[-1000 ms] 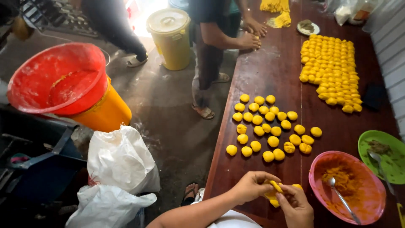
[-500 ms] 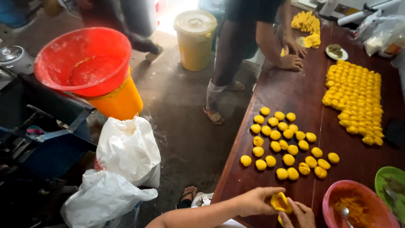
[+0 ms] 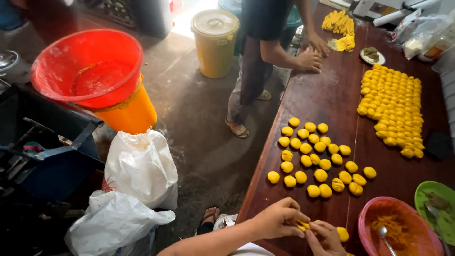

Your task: Filling and shaping dough balls at a bakery workbench.

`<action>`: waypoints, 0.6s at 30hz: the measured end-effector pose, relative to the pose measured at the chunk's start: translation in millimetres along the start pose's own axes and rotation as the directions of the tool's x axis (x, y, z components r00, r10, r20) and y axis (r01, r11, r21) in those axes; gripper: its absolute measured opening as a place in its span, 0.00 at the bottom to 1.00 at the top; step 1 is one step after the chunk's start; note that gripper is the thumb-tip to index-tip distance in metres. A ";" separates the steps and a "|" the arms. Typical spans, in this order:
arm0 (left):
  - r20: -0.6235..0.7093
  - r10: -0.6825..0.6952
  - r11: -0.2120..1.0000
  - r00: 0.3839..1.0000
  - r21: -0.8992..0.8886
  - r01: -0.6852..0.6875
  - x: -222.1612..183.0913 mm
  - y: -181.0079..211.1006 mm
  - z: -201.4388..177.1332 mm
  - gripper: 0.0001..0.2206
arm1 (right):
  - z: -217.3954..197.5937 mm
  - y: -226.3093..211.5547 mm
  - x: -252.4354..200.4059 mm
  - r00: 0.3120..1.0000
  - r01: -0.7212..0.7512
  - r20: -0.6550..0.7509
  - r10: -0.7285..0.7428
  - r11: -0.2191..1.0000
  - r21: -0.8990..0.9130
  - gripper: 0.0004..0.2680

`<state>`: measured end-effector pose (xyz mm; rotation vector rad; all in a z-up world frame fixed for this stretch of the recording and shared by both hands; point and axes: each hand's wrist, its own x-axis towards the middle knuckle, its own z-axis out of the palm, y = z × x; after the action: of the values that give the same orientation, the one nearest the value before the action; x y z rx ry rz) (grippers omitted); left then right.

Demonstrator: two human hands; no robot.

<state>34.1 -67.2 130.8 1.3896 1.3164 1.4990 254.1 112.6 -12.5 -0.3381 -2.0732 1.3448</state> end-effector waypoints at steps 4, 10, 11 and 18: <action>-0.020 -0.095 0.994 0.995 -0.063 0.093 -4.9 -18.0 2.8 0.12 | 25.1 -24.5 0.8 0.971 0.060 -0.200 -0.129 0.946 -0.317 0.11; -0.157 0.024 0.981 0.987 0.196 0.007 -10.8 -61.0 1.3 0.08 | 47.0 -23.0 -7.8 0.979 -0.204 -0.117 0.167 0.833 -0.514 0.23; -0.155 0.021 0.981 0.988 0.194 0.009 -12.0 -70.1 0.4 0.08 | 57.3 -17.9 -10.2 0.978 -0.208 -0.119 0.171 0.832 -0.514 0.23; 0.121 0.120 0.923 0.985 0.352 -0.156 -26.6 -96.9 -8.5 0.30 | 78.1 31.3 -25.5 0.875 -0.475 -0.141 0.462 0.772 -0.423 0.22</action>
<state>16.9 -70.7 31.5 1.7978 1.5115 1.3001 220.3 56.5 -71.2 -1.1388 -2.3558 1.0849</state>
